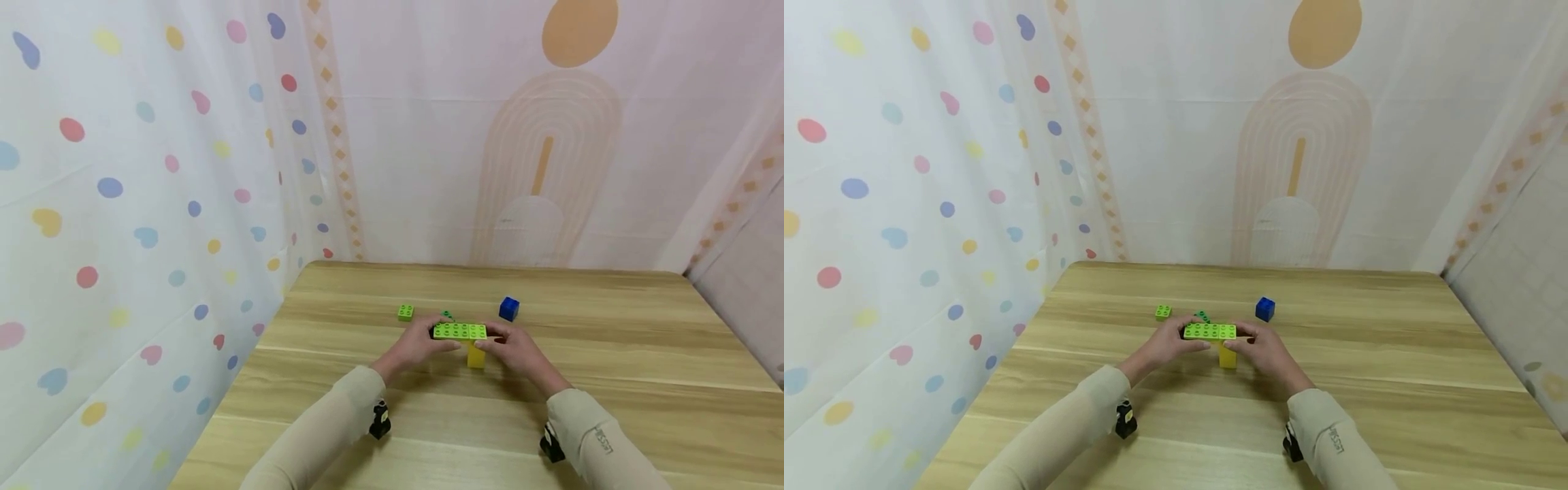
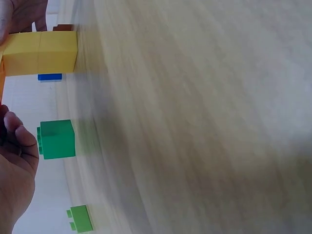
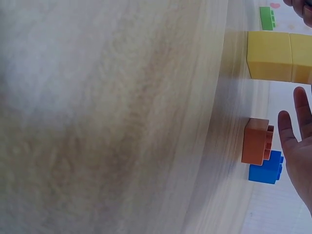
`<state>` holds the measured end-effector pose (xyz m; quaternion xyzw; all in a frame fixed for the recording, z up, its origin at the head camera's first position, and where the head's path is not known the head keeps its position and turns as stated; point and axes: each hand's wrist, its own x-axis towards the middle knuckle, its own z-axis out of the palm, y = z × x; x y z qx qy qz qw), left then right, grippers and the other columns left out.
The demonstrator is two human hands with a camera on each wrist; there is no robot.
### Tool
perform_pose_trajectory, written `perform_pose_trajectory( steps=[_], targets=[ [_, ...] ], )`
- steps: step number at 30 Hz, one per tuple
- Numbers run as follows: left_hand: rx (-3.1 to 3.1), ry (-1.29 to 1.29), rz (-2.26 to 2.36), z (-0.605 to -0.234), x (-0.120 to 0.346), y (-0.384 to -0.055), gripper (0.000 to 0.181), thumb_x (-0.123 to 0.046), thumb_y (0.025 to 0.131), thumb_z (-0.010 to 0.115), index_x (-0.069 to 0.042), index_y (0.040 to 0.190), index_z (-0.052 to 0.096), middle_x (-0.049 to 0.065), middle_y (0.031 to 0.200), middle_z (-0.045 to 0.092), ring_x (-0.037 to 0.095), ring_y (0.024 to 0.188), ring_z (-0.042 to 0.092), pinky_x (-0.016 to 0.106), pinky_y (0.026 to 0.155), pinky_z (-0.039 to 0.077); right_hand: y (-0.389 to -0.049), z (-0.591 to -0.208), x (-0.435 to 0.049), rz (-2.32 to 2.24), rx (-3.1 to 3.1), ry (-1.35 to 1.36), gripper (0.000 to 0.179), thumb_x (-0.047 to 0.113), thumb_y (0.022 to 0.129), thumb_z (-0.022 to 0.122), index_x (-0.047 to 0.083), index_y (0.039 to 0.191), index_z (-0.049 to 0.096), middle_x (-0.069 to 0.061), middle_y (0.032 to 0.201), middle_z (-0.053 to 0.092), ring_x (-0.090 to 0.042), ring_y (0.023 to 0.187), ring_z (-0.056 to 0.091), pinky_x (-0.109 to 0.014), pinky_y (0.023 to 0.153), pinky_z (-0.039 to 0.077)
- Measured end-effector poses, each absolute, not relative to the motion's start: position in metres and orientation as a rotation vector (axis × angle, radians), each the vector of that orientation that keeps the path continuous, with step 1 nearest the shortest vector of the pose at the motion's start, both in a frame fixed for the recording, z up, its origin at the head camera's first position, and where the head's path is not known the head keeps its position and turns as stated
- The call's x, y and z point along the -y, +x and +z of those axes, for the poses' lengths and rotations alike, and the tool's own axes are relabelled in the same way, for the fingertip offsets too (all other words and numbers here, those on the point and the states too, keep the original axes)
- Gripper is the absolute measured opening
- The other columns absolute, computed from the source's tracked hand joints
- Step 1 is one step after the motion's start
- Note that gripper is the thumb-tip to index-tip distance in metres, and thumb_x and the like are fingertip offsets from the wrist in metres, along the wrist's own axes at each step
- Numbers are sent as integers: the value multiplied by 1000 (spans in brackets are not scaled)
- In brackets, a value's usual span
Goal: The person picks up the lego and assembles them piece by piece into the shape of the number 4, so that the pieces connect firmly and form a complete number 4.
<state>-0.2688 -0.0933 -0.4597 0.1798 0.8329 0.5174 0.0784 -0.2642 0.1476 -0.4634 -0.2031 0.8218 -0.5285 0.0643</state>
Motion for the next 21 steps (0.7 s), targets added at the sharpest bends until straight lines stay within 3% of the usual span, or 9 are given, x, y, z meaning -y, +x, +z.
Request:
perform_pose_trajectory(
  steps=[7,21],
  targets=[
    [-2490,490,1531,-457,94,-270,44,-30,84,81,-17,123,66,-2,103,67,13,88,63,29,74,53,-265,-465,-147,-1594,-2486,-613,41,21,95,69,3,132,62,-13,122,65,-26,108,61,-46,93,48],
    [-2536,503,1517,-459,93,-270,34,-27,85,81,-18,115,69,-1,98,66,14,82,61,29,69,51,-265,-464,-148,-1601,-2489,-619,41,23,94,70,4,130,64,-11,122,65,-31,114,59,-49,95,47]
  ],
)
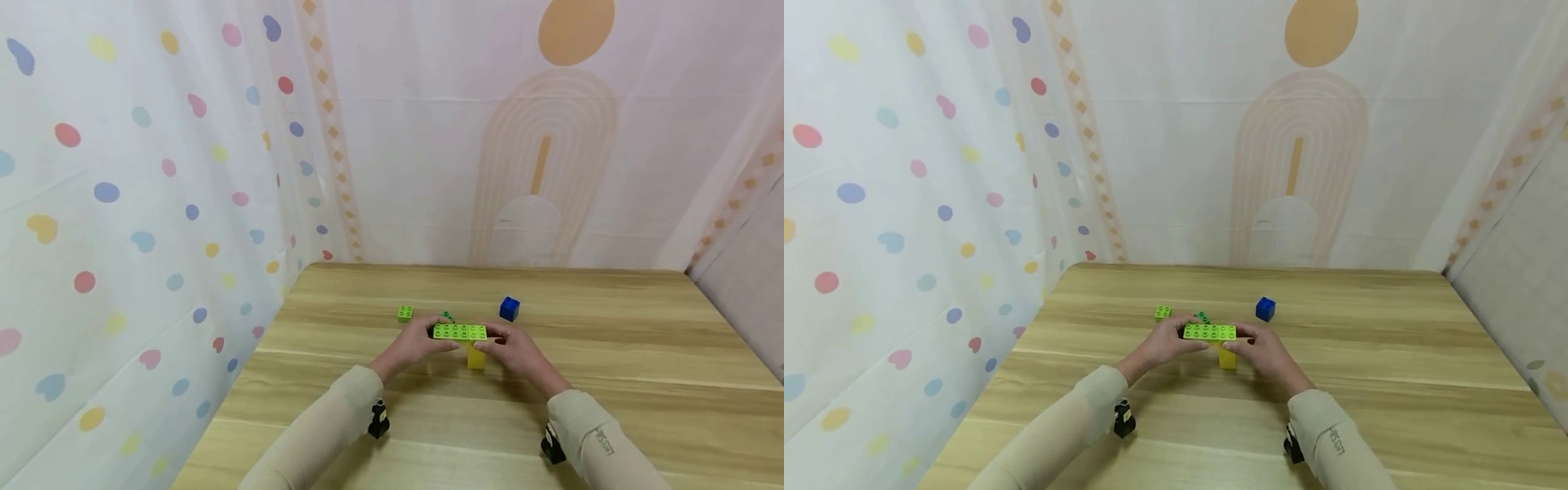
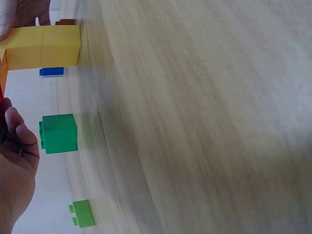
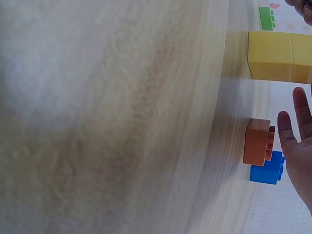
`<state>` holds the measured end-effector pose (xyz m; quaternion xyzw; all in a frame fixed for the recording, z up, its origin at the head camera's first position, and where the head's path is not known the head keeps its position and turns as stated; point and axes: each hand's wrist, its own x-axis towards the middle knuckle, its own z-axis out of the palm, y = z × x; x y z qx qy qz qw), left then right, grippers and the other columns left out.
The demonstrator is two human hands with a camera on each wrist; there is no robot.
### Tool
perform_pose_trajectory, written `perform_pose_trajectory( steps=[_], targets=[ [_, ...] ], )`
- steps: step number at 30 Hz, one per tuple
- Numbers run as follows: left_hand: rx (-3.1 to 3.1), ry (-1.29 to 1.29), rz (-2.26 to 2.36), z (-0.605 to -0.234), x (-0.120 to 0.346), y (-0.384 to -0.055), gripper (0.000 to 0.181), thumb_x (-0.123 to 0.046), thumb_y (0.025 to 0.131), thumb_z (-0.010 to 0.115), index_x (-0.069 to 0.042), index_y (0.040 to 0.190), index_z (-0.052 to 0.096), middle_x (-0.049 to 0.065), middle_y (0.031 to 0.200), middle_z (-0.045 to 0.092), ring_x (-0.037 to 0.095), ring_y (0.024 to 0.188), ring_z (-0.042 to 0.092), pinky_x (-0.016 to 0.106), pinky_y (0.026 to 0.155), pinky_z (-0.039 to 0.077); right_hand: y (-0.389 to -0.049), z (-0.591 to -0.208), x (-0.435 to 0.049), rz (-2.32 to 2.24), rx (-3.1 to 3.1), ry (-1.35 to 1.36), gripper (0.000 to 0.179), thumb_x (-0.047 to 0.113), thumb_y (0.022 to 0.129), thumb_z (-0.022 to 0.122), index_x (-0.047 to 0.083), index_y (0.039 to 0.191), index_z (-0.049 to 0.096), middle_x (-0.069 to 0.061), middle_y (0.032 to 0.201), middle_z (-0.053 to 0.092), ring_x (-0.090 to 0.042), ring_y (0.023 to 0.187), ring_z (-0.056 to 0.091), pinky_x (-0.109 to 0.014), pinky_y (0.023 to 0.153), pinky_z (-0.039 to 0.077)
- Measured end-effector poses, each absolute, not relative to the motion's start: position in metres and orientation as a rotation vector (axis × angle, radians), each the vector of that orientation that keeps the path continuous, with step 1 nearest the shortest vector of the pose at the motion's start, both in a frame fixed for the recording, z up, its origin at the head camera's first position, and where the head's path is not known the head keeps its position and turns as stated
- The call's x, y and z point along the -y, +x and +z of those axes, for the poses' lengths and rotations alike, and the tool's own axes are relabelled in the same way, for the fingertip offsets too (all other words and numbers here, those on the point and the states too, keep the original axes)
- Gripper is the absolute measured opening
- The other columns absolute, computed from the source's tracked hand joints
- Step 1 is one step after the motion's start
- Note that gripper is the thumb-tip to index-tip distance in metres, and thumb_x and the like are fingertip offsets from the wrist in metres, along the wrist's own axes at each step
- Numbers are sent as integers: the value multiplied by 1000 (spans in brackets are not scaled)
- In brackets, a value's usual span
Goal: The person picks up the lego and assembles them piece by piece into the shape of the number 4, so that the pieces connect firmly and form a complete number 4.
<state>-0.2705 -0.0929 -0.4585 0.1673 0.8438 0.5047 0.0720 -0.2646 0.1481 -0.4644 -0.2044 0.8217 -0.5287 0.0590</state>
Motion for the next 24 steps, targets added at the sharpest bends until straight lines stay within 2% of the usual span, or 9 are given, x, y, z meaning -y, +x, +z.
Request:
perform_pose_trajectory(
  steps=[9,17,20,24],
  targets=[
    [-2543,543,1480,-456,92,-270,33,-26,85,80,-17,115,69,-3,96,66,12,80,61,29,68,51,-266,-468,-149,-1620,-2480,-639,40,20,95,70,1,129,63,-12,114,67,-22,99,62,-32,81,51],
    [-2579,554,1448,-456,94,-269,34,-32,87,78,-18,116,68,-3,96,66,12,80,60,29,68,51,-262,-471,-144,-1665,-2434,-598,39,18,95,68,2,130,62,-12,118,66,-22,103,61,-30,85,51],
    [-2593,524,1461,-455,99,-268,39,-43,96,65,-16,124,65,-1,100,63,15,84,58,32,72,50,-262,-471,-144,-1677,-2433,-585,39,18,95,68,2,131,62,-13,118,66,-23,103,61,-31,85,51],
    [-2631,430,1535,-454,109,-269,58,-56,104,35,-11,132,61,6,103,60,22,92,57,40,79,48,-262,-473,-144,-1693,-2421,-569,39,18,95,68,3,131,62,-12,118,66,-22,103,61,-29,84,51]
  ],
)
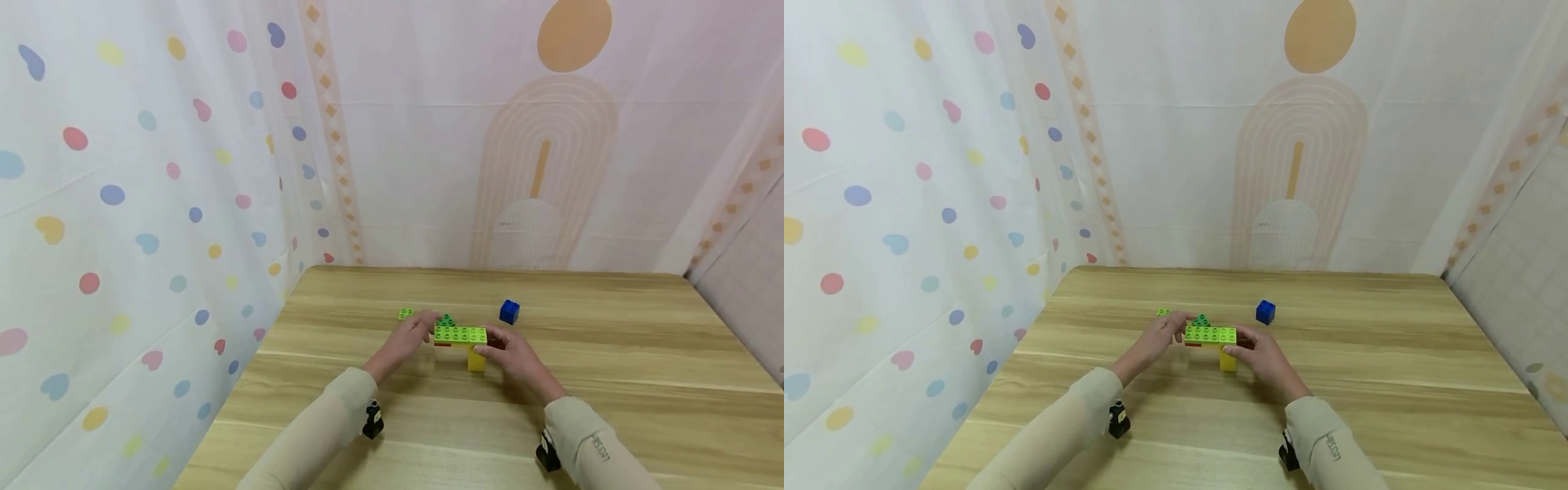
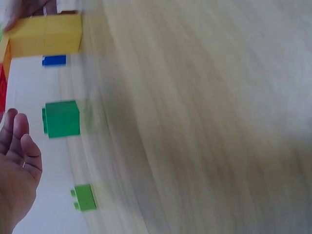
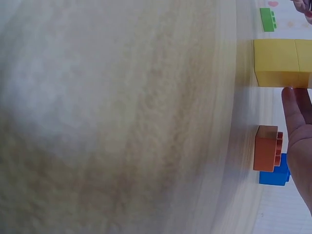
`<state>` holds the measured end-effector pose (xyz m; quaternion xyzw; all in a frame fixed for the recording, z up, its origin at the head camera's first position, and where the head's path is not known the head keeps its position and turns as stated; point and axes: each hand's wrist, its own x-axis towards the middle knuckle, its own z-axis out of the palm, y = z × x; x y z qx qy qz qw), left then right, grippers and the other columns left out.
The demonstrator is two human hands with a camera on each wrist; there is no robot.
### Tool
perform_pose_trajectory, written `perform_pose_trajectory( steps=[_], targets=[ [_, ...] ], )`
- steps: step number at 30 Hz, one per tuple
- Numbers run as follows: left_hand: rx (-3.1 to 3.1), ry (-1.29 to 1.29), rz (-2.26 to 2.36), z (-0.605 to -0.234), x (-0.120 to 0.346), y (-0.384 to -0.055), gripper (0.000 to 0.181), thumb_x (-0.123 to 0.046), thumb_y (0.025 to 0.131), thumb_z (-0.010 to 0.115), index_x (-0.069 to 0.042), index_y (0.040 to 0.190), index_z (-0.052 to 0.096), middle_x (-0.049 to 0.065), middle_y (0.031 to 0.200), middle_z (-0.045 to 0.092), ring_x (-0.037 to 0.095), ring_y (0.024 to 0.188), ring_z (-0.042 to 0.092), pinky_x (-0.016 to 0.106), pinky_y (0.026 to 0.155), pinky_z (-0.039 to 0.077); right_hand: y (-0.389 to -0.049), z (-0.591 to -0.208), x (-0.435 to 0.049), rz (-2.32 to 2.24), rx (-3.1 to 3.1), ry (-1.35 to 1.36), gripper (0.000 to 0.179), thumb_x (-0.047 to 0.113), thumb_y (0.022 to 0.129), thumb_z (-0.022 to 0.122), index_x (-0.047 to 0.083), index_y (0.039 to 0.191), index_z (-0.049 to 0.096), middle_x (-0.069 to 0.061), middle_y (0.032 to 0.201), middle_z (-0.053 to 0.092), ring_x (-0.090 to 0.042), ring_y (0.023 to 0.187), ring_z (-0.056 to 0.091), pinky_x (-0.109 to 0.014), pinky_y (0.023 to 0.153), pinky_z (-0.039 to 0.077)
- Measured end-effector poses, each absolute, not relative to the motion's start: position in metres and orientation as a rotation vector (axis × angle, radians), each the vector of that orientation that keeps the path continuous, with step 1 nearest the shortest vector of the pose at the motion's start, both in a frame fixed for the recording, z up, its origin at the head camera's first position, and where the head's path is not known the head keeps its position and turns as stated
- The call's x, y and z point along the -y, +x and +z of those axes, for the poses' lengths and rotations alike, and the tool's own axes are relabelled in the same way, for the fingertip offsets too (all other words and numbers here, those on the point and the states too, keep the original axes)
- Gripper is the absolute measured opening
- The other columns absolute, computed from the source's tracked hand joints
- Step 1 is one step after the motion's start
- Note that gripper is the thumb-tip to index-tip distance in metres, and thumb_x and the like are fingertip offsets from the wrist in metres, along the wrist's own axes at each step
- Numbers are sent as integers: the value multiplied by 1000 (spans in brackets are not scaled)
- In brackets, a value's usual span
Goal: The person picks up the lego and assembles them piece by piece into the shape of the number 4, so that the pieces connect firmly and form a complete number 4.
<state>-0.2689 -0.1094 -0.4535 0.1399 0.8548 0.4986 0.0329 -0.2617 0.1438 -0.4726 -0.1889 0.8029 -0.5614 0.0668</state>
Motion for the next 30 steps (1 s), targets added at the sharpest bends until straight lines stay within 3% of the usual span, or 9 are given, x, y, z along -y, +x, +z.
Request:
perform_pose_trajectory(
  steps=[3,5,10,14,25,30],
  targets=[
    [-2623,366,1660,-455,118,-273,62,-53,106,29,-5,132,60,15,108,60,25,96,57,46,84,47,-261,-474,-144,-1696,-2415,-558,40,18,96,68,3,132,61,-12,118,66,-21,102,60,-29,84,50],
    [-2616,337,1734,-457,122,-276,56,-46,108,35,-1,130,59,21,112,59,26,98,57,48,87,47,-261,-474,-144,-1700,-2409,-547,41,18,96,68,2,133,60,-12,119,66,-22,102,60,-30,83,50],
    [-2663,280,1720,-466,126,-281,39,-29,104,55,0,130,60,14,114,62,21,101,57,39,87,49,-260,-474,-142,-1698,-2417,-512,43,18,95,68,2,134,59,-12,120,66,-22,103,60,-31,84,51],
    [-2687,284,1633,-473,125,-285,37,-20,98,65,-2,130,61,8,112,62,20,101,57,37,85,50,-260,-473,-141,-1697,-2418,-499,44,17,95,68,2,135,59,-13,121,65,-23,105,60,-34,87,50],
    [-2681,331,1492,-482,128,-300,43,-15,92,73,-4,132,60,9,115,63,23,106,58,39,90,49,-262,-473,-146,-1669,-2343,-545,46,21,96,67,2,137,57,-11,122,64,-23,108,58,-33,88,49],
    [-2686,305,1423,-480,126,-306,44,-20,91,74,-8,131,61,6,116,64,21,106,58,38,89,49,-267,-473,-152,-1669,-2256,-584,51,21,95,69,1,139,54,-11,120,63,-20,105,57,-31,84,49]
  ],
)
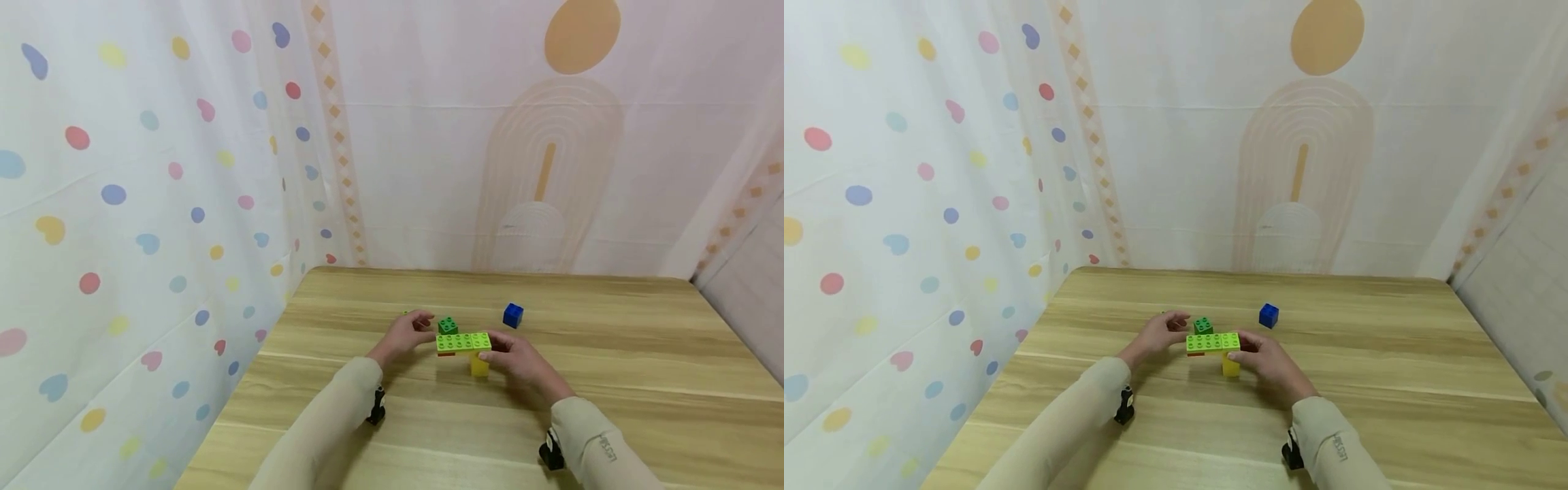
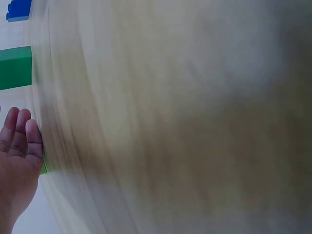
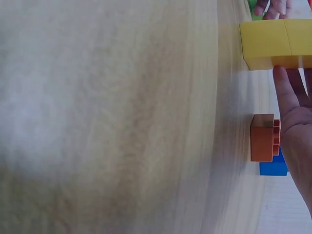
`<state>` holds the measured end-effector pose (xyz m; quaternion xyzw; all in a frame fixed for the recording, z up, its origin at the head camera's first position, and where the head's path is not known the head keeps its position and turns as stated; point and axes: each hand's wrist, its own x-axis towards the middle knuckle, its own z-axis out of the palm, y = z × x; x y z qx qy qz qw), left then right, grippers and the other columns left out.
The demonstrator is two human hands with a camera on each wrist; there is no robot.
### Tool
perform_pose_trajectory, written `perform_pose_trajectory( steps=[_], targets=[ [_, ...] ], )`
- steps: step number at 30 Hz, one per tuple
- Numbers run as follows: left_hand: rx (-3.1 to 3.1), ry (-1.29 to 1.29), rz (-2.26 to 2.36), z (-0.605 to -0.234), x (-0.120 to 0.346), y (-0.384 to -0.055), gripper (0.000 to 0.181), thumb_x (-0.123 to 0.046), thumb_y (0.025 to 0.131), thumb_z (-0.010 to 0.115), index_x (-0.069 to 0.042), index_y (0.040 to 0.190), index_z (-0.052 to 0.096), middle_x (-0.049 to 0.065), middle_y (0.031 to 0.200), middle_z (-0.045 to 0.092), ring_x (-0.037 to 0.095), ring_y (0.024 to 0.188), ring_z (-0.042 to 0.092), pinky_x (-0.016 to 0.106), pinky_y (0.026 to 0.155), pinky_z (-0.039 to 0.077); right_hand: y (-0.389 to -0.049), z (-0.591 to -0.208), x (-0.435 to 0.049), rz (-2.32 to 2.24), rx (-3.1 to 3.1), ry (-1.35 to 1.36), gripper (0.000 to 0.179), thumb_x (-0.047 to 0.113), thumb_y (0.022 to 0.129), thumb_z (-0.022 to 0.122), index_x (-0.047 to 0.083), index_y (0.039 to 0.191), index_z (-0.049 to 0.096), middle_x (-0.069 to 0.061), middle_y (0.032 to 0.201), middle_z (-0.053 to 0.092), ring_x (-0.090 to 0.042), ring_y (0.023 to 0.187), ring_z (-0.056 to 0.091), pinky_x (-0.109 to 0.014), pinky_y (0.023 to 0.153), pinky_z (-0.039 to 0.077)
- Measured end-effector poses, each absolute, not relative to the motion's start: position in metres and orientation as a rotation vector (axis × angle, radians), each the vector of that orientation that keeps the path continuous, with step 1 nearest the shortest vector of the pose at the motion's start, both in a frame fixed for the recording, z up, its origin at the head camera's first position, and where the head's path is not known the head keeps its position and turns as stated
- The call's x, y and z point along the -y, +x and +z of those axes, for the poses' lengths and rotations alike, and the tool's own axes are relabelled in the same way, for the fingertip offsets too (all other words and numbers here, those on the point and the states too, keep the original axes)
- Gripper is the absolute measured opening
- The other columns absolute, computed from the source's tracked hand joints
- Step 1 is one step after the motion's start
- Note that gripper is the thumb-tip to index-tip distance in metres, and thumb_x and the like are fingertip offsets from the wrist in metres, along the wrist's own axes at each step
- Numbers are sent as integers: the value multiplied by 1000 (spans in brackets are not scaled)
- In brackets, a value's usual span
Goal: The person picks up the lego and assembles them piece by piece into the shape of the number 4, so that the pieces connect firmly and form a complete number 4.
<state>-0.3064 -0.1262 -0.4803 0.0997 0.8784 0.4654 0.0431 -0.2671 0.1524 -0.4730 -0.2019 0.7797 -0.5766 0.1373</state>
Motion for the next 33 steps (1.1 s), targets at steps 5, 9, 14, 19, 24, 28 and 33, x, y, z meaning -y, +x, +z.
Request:
perform_pose_trajectory(
  steps=[5,9,14,19,24,28,33],
  targets=[
    [-2693,324,1370,-480,119,-310,49,-30,90,75,-10,132,61,4,117,63,20,106,58,38,90,49,-267,-472,-156,-1666,-2202,-613,52,22,96,68,0,141,53,-12,121,62,-21,106,57,-31,86,49],
    [-2682,340,1358,-481,115,-311,50,-31,90,75,-9,133,60,3,115,62,19,104,59,36,88,50,-266,-472,-156,-1666,-2176,-614,53,22,96,68,0,141,52,-13,122,61,-21,107,57,-31,87,49],
    [-2701,331,1338,-482,114,-311,48,-28,90,76,-8,131,61,3,111,62,17,100,58,34,85,50,-266,-473,-154,-1668,-2166,-632,53,20,96,68,-1,141,51,-13,122,62,-21,107,57,-29,86,49],
    [-2710,349,1350,-482,113,-312,36,-22,90,75,-7,122,66,1,105,65,14,94,60,31,81,51,-266,-473,-151,-1695,-2141,-629,51,19,97,67,-2,140,52,-13,121,62,-19,104,57,-29,84,49],
    [-2689,339,1396,-483,114,-311,24,-21,92,73,-9,112,71,-1,98,67,11,88,61,28,75,52,-265,-473,-148,-1720,-2124,-622,50,19,96,67,-2,139,53,-13,122,62,-19,103,57,-31,83,50],
    [-2694,308,1399,-484,117,-311,24,-26,92,73,-11,111,70,-3,98,65,12,88,60,28,75,51,-264,-473,-146,-1724,-2135,-629,48,19,97,67,-1,139,54,-13,122,62,-19,102,57,-31,83,50],
    [-2666,323,1441,-480,123,-314,25,-25,92,73,-10,113,70,-1,99,66,14,89,60,31,78,51,-263,-474,-144,-1733,-2182,-552,46,21,97,67,2,137,57,-11,124,64,-19,105,58,-31,86,49]
  ],
)
